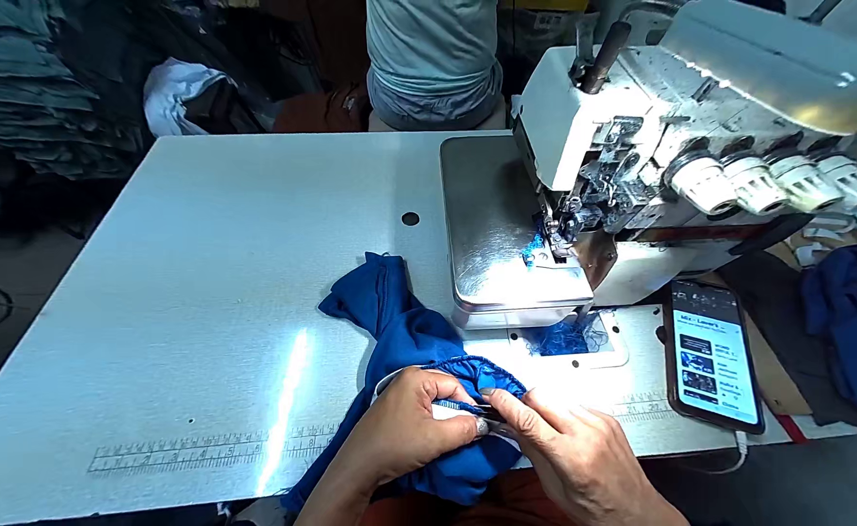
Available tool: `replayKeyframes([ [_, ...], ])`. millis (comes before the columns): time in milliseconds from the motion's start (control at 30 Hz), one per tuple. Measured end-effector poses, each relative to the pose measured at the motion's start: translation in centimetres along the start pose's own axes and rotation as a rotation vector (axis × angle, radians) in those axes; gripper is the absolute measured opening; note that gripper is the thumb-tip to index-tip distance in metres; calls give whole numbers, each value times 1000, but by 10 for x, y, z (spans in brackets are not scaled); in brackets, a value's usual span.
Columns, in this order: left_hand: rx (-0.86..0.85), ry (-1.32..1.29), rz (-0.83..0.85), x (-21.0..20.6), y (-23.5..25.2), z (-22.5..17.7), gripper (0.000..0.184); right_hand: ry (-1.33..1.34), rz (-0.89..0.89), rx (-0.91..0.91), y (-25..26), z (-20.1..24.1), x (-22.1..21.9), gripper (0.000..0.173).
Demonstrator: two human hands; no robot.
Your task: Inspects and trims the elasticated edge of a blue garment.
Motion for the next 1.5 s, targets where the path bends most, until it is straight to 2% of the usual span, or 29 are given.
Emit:
replayKeyframes([
  [267, -7, 3, 17, 0, 2, 2, 9, 114, 9, -23, -2, -5, -3, 27],
  [467, 26, -9, 7, -1, 3, 0, 6, 43, 33, -48, -5, -2, 3, 34],
  [767, 32, 8, 22, -2, 3, 0, 7, 49, 3, -44, -6, -1, -4, 32],
  [1033, -30, 61, 40, -3, 3, 4, 12, 32, 37, -12, -3, 4, -8, 32],
  [1233, -14, 29, -1, -3, 3, 3, 11, 133, 41, -54, -3, -2, -1, 29],
  [1500, 17, 29, 1, -3, 3, 2, 7, 25, 22, -62, -6, 2, 1, 31],
])
Point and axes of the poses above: each hand's wrist, its own y-axis towards the middle knuckle, its own x-axis out of the back of the hand, z = x × y, the point moved 2 cm from there along y, towards the middle knuckle, and after that the axes turned 8 degrees about -x, right-handed, at the moved point
